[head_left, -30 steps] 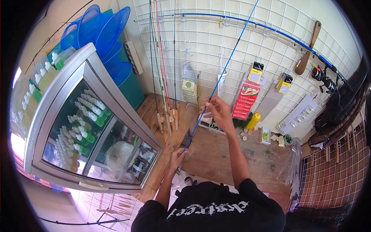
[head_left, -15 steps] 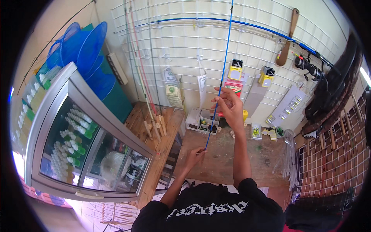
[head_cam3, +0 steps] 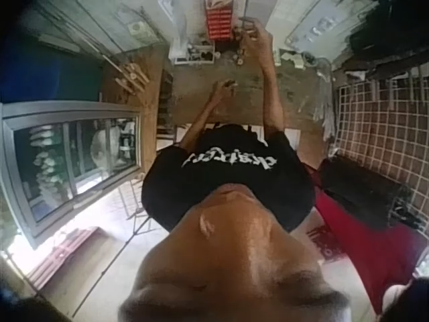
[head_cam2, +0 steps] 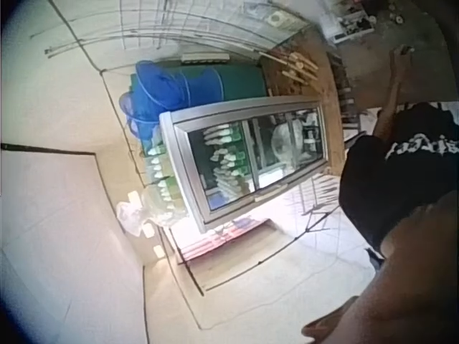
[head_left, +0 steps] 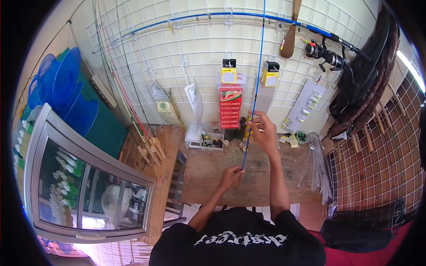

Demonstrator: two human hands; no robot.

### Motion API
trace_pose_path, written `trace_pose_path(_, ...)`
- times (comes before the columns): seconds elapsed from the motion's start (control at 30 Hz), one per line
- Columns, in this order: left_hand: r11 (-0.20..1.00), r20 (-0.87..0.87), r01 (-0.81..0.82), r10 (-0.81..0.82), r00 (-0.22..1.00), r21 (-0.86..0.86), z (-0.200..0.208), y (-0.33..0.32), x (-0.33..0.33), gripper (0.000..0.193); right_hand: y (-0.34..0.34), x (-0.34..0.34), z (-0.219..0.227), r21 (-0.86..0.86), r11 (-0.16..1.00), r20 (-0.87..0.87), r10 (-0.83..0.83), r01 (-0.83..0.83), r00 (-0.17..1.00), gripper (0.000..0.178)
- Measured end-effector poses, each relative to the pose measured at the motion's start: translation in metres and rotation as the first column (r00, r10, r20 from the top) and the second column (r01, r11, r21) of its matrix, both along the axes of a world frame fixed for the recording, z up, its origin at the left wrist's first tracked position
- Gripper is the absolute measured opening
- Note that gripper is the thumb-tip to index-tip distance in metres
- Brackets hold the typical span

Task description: Winding thread to repair or secure a guide on a fishing rod section.

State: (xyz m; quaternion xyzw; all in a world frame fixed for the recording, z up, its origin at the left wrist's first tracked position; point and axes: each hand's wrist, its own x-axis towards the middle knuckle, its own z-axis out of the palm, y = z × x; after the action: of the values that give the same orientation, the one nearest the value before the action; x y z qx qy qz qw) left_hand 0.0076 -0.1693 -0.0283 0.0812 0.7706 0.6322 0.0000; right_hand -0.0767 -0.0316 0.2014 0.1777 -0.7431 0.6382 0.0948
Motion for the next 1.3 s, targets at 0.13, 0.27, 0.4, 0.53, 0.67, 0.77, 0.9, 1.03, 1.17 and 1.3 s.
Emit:
trace_pose_path(0.13,0.997,-0.007,-0.057,0.056,0.998,-0.062,0.002,0.018,-0.009,0.020,0.021,-0.012,-0.017,0.057,0.998,0.044,-0.027,0.024,0.999,0.035)
trace_pose_path(0.27,0.989,-0.033,-0.110,0.107,0.994,-0.101,0.005,0.020,-0.016,0.018,0.030,-0.020,-0.032,0.058,0.998,0.084,0.006,-0.011,0.996,0.038)
trace_pose_path(0.4,0.982,-0.005,-0.166,0.167,0.986,-0.092,0.013,0.029,-0.018,0.018,0.032,-0.028,-0.050,-0.015,0.995,0.073,0.100,-0.099,0.992,0.039)
trace_pose_path(0.53,0.983,-0.001,-0.147,0.148,0.989,-0.105,0.019,0.033,-0.019,0.021,0.034,-0.029,-0.059,0.076,0.993,0.023,0.094,-0.095,0.995,0.039)
trace_pose_path(0.67,0.988,0.049,-0.129,0.134,0.990,-0.090,0.018,0.033,-0.018,0.024,0.036,-0.024,-0.069,0.112,0.988,0.054,0.097,-0.103,0.994,0.040)
trace_pose_path(0.77,0.993,0.086,-0.100,0.106,0.991,-0.067,0.020,0.034,-0.019,0.025,0.038,-0.019,-0.074,0.117,0.992,0.061,0.050,-0.057,0.997,0.041)
trace_pose_path(0.9,0.994,0.062,-0.065,0.071,0.996,-0.088,0.024,0.032,-0.021,0.025,0.044,-0.009,-0.082,0.108,0.993,0.056,0.039,-0.045,0.998,0.040)
trace_pose_path(1.03,0.998,0.095,-0.043,0.047,0.994,-0.044,0.025,0.027,-0.023,0.026,0.051,0.001,-0.116,0.094,0.995,0.106,-0.021,0.011,0.994,0.040)
trace_pose_path(1.17,0.999,0.111,-0.034,0.034,0.993,0.000,0.015,0.024,-0.024,0.027,0.056,0.013,-0.162,0.074,0.997,0.392,-0.061,0.034,0.918,0.039)
trace_pose_path(1.3,0.999,0.159,0.036,-0.035,0.987,0.002,0.002,0.020,-0.028,0.028,0.058,0.022,-0.248,0.088,0.994,0.406,-0.100,0.070,0.908,0.039)
